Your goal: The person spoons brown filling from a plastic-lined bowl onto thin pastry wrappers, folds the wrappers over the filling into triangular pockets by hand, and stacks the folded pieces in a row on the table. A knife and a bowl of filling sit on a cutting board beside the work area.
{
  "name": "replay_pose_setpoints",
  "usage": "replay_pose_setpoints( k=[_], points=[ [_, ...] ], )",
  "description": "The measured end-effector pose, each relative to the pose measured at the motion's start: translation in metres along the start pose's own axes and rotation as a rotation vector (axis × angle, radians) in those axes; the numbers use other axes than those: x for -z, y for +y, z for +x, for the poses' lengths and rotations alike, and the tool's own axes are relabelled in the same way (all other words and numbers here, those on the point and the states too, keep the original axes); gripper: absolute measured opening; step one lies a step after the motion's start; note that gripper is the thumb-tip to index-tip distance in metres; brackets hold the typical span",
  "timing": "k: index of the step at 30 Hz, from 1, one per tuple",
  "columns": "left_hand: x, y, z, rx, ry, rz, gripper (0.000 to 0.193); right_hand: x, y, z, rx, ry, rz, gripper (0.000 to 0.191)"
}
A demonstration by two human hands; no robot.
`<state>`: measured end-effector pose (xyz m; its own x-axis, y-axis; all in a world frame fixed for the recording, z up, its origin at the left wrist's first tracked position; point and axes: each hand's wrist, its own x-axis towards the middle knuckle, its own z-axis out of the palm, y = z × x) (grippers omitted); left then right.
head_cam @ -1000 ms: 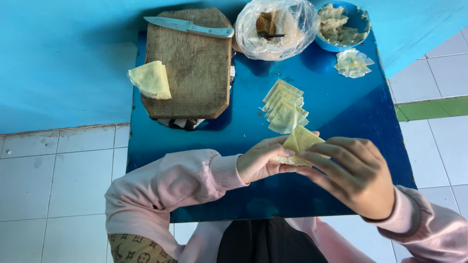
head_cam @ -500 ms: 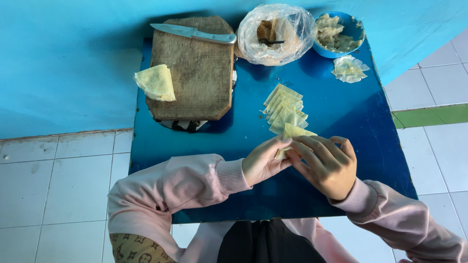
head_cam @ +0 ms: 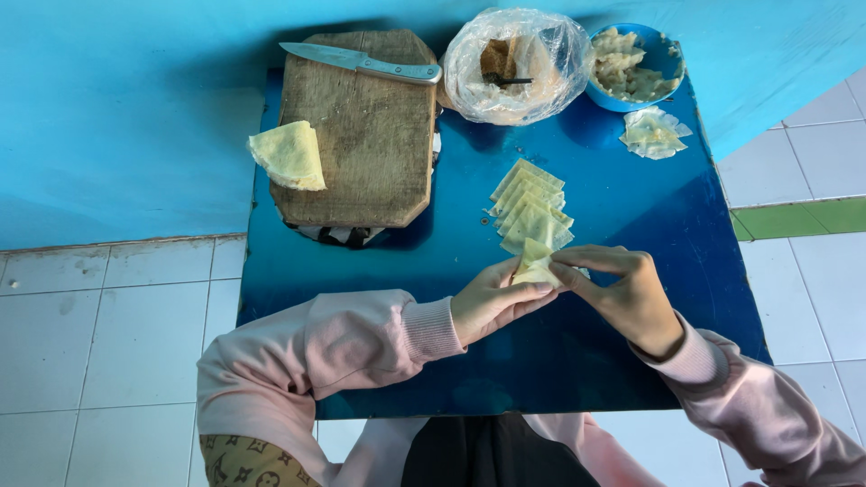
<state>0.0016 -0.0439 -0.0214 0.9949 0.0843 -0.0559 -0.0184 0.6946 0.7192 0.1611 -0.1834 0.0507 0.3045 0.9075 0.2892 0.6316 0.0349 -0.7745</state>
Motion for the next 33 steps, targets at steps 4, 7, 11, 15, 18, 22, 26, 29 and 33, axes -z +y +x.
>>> replay_pose_setpoints(
  k=[4,7,11,15,18,22,26,29,33],
  points=[
    [0.002,-0.001,-0.002,0.052,0.019,-0.012,0.052,-0.002,0.013,-0.004,-0.081,-0.104,0.093,0.023],
    [0.0,-0.005,-0.002,0.046,-0.034,-0.06,0.053,-0.001,0.031,-0.009,-0.306,-0.115,0.117,0.026],
    [-0.004,-0.01,-0.009,0.109,-0.078,-0.08,0.055,0.002,0.059,-0.009,-0.505,-0.013,0.57,0.029],
    [-0.011,-0.018,-0.016,0.177,-0.134,-0.083,0.058,0.015,0.071,-0.005,-0.633,0.041,0.917,0.033],
    [-0.014,-0.022,-0.018,0.28,-0.15,-0.054,0.059,0.025,0.069,0.012,-0.677,0.054,0.909,0.036],
    [-0.015,-0.024,-0.019,0.303,-0.193,-0.103,0.058,0.028,0.055,0.041,-0.444,-0.012,0.44,0.039],
    [-0.013,-0.024,-0.022,0.327,-0.223,-0.117,0.058,0.009,0.032,0.048,-0.12,0.031,-0.414,0.031],
    [-0.013,-0.026,-0.024,0.326,-0.237,-0.142,0.059,-0.002,0.016,0.039,0.404,-0.053,-0.595,0.042],
    [-0.012,-0.026,-0.024,0.35,-0.228,-0.178,0.058,-0.009,0.005,0.035,0.474,-0.067,-0.615,0.044]
  ],
)
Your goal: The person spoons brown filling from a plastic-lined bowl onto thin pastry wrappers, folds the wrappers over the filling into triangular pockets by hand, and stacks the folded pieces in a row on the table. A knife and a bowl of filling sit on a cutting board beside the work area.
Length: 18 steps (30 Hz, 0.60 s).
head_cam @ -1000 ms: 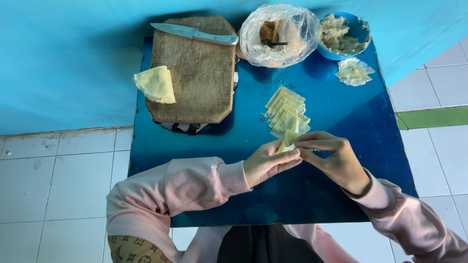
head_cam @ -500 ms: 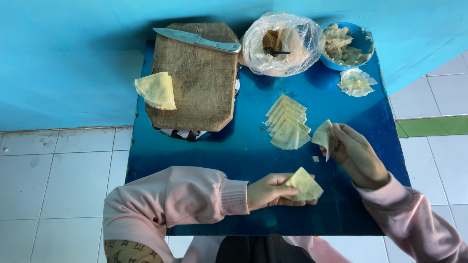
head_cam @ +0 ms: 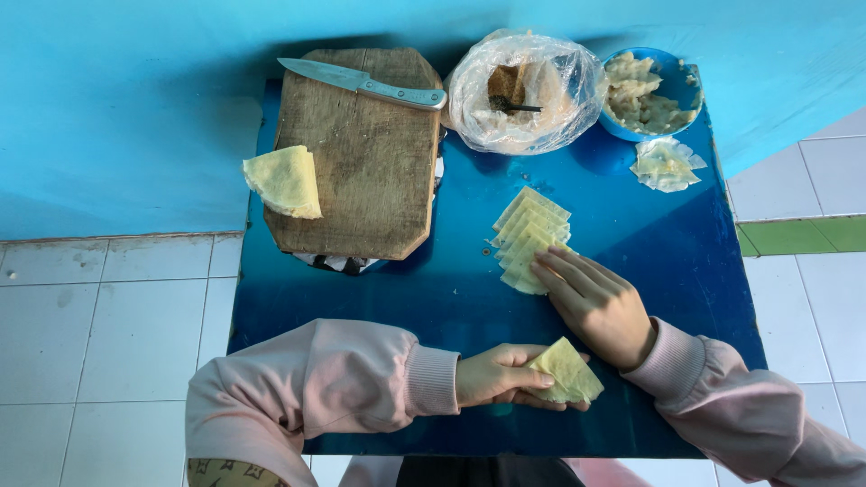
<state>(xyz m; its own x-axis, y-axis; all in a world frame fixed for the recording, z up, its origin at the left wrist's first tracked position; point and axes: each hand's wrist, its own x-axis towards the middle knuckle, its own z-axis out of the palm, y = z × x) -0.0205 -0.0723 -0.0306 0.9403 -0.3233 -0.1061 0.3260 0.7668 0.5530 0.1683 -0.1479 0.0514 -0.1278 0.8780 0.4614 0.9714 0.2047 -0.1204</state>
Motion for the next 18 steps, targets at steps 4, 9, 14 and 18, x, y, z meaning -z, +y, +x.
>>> replay_pose_setpoints(
  k=[4,9,14,18],
  points=[
    [-0.001,0.002,0.0,0.003,-0.015,-0.03,0.058,0.003,0.0,-0.002,-0.017,0.014,-0.082,0.042],
    [0.0,0.005,0.0,0.037,-0.016,-0.07,0.058,0.007,0.025,0.002,-0.283,-0.038,0.145,0.031],
    [0.003,0.004,0.004,0.084,0.003,-0.065,0.057,0.005,0.07,0.041,-0.406,-0.089,0.334,0.018],
    [-0.004,0.009,0.001,0.023,0.0,-0.032,0.059,0.008,0.061,0.044,-0.296,0.019,0.311,0.018]
  ],
)
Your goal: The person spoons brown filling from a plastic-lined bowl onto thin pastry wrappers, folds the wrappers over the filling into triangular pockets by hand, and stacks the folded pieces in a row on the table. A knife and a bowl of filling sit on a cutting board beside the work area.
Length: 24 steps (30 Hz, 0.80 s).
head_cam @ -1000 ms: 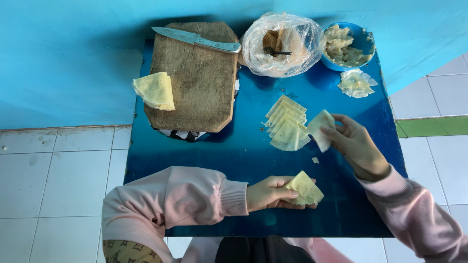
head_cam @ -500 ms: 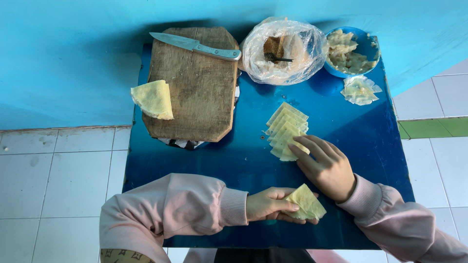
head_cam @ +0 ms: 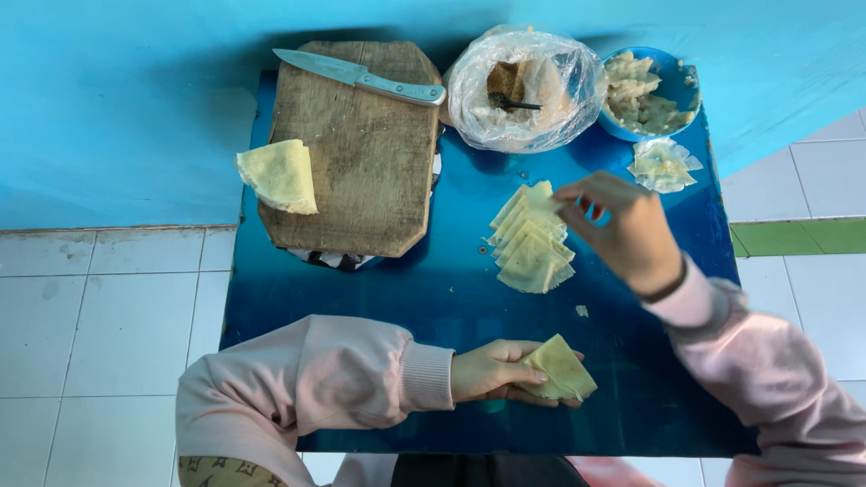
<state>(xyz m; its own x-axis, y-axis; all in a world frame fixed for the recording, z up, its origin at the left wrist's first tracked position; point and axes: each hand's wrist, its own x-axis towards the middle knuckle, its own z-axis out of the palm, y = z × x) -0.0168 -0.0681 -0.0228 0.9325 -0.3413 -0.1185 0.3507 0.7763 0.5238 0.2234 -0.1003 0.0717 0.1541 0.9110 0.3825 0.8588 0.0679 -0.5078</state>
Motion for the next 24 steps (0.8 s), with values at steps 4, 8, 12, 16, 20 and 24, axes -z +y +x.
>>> replay_pose_setpoints(
  k=[4,8,12,16,20,24],
  points=[
    [-0.014,0.026,-0.008,0.042,0.148,0.457,0.068,-0.007,-0.015,-0.035,0.331,-0.071,-0.402,0.024],
    [-0.025,0.067,-0.026,0.14,0.431,1.17,0.07,-0.007,-0.001,-0.059,0.496,-0.091,-0.538,0.034],
    [-0.03,0.091,-0.031,0.148,0.569,1.811,0.068,-0.008,0.016,-0.07,0.597,-0.141,-0.553,0.032],
    [-0.036,0.094,-0.036,0.14,0.622,1.871,0.054,-0.005,0.021,-0.072,0.63,-0.133,-0.504,0.044],
    [-0.036,0.096,-0.038,0.166,0.645,1.919,0.046,0.0,0.021,-0.073,0.601,-0.132,-0.496,0.049],
    [-0.036,0.094,-0.038,0.116,0.605,1.956,0.053,0.007,0.021,-0.07,0.581,-0.145,-0.447,0.054]
  ],
)
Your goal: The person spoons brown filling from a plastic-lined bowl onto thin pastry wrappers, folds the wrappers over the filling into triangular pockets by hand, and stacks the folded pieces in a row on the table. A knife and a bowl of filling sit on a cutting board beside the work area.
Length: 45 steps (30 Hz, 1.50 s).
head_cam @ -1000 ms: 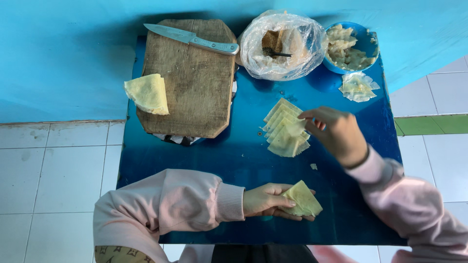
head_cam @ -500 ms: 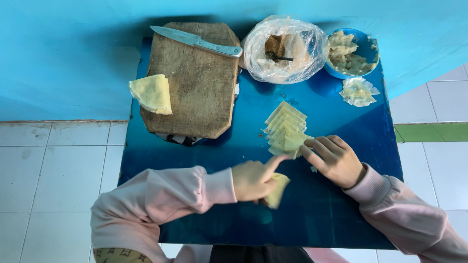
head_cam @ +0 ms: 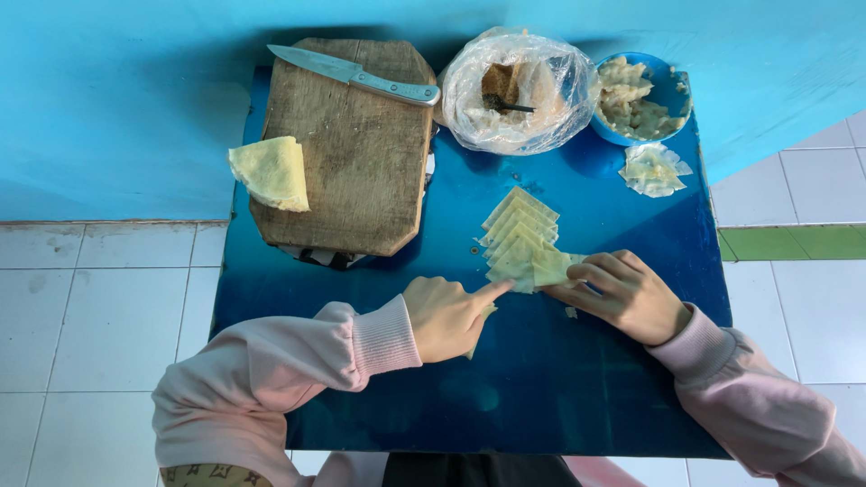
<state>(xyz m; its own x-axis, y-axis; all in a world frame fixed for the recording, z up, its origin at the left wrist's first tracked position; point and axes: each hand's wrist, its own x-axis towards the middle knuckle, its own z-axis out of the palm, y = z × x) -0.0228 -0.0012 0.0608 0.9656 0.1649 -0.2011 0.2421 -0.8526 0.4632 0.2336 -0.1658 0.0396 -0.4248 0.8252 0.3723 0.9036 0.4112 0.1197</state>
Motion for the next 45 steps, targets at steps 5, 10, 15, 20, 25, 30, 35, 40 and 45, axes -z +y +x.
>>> replay_pose_setpoints(
  k=[5,10,15,20,25,30,35,40,45],
  points=[
    [-0.007,0.003,0.007,-0.094,0.073,0.026,0.058,0.018,0.011,0.008,-0.286,-0.071,0.232,0.054],
    [-0.012,0.006,0.015,-0.063,0.0,0.113,0.058,0.023,0.025,0.032,-0.397,0.034,0.294,0.019],
    [-0.013,0.02,0.026,-0.098,0.051,0.203,0.071,0.017,0.035,0.048,-0.693,-0.02,0.572,0.016],
    [-0.01,0.028,0.043,-0.031,-0.067,0.183,0.069,0.003,0.05,0.053,-0.808,-0.112,0.847,0.02],
    [-0.01,0.034,0.054,0.007,-0.178,0.249,0.068,-0.003,0.049,0.048,-0.879,-0.147,0.892,0.025],
    [-0.012,0.03,0.06,0.002,-0.199,0.211,0.062,-0.003,0.046,0.05,-0.814,-0.062,0.837,0.024],
    [-0.015,0.025,0.035,-0.105,0.055,0.124,0.062,0.004,0.015,0.053,-0.551,0.144,0.442,0.016],
    [-0.014,0.03,-0.004,-0.133,0.02,-0.013,0.06,0.006,-0.028,0.045,-0.253,0.073,0.026,0.028],
    [-0.011,0.034,-0.019,-0.174,0.003,-0.108,0.044,0.0,-0.035,0.035,-0.241,0.075,0.073,0.03]
  ],
)
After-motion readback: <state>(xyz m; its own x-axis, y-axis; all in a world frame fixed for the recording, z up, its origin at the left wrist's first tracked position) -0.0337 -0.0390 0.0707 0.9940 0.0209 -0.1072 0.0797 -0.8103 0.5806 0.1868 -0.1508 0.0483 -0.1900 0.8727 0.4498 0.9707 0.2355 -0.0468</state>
